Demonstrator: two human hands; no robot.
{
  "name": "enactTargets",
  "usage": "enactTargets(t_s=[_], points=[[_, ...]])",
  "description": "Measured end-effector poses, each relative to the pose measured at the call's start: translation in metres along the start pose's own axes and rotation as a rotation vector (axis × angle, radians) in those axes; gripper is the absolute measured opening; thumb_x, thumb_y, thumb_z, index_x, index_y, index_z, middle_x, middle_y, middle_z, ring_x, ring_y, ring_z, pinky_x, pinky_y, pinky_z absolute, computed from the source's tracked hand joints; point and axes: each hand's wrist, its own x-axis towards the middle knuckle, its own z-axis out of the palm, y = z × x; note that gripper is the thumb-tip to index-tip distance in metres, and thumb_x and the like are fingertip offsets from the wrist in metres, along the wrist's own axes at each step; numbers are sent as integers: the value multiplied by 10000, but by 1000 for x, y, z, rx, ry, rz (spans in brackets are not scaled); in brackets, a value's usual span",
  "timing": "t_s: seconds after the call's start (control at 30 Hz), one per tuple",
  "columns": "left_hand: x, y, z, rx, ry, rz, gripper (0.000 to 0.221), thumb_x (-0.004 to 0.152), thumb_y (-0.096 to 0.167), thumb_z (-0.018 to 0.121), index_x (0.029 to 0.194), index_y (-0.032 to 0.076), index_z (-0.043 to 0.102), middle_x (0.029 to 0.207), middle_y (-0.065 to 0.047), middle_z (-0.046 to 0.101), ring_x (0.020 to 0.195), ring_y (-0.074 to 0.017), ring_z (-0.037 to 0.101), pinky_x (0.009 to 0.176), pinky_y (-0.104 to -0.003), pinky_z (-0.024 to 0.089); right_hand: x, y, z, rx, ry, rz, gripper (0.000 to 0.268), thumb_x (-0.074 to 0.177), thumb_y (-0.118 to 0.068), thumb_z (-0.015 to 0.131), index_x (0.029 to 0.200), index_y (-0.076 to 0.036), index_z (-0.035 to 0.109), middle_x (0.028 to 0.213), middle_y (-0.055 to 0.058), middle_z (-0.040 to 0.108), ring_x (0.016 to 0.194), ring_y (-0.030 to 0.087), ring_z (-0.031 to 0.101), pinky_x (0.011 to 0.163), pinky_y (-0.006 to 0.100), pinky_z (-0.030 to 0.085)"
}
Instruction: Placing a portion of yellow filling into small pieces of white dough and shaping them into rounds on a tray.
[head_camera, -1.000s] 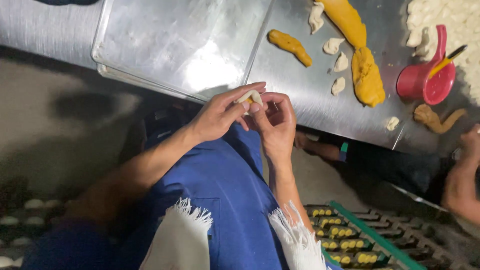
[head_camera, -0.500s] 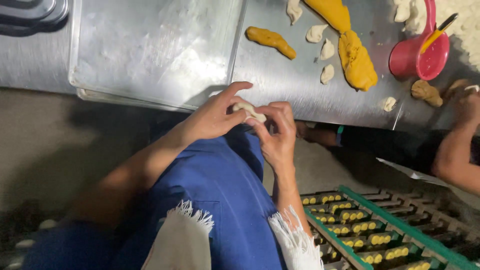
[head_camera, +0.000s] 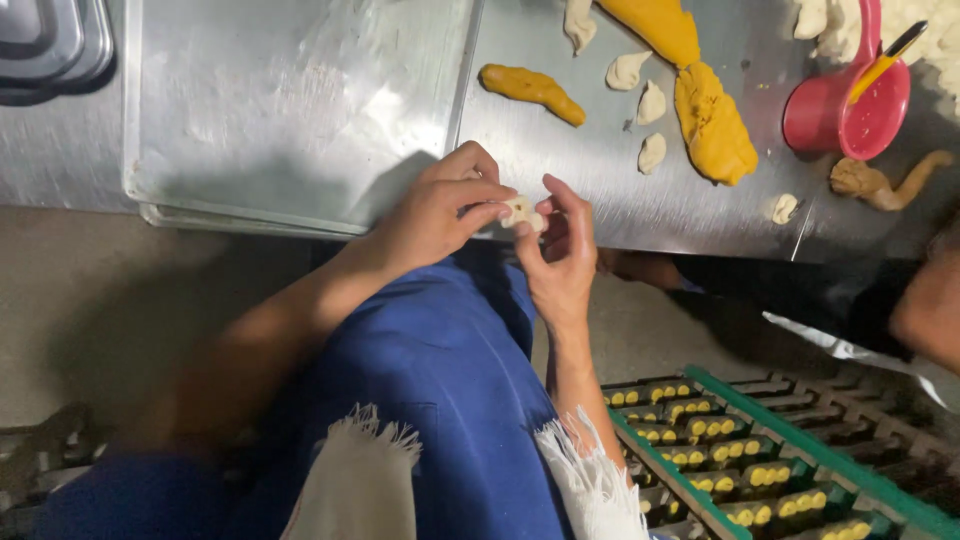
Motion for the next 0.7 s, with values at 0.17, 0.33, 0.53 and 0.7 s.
enactTargets(t_s=[0.17,0.33,0.53,0.7], points=[[6,-12,4,34,-72,-111,161,959,111,713,1111,65,742,1054,-103,647,949,-293,674,807,-391,536,3,37,8,-120,-75,-29,298,893,-29,795,1168,-29,680,1102,23,557,946,115,563,791,251,492],[4,-49,31,133,-37,-56,41,949,79,704,971,46,692,1013,-119,632,918,-337,644,783,-437,516,3,90,18,-255,4,41,136,931,-52,786,1060,-58,744,1008,42,636,835,140,623,719,279,523],[8,-88,74,544,-105,-17,177,816,-1,689,991,20,676,1029,-161,591,966,-361,637,794,-450,544,25,130,15,-317,-99,34,236,882,-21,765,1103,13,688,991,148,646,854,253,658,768,361,545],[15,-81,74,501,-109,-116,157,820,36,712,973,18,677,1023,-177,587,938,-388,626,773,-479,532,22,127,16,-317,-112,70,202,871,-29,751,1059,7,688,905,144,700,800,265,705,745,372,560]])
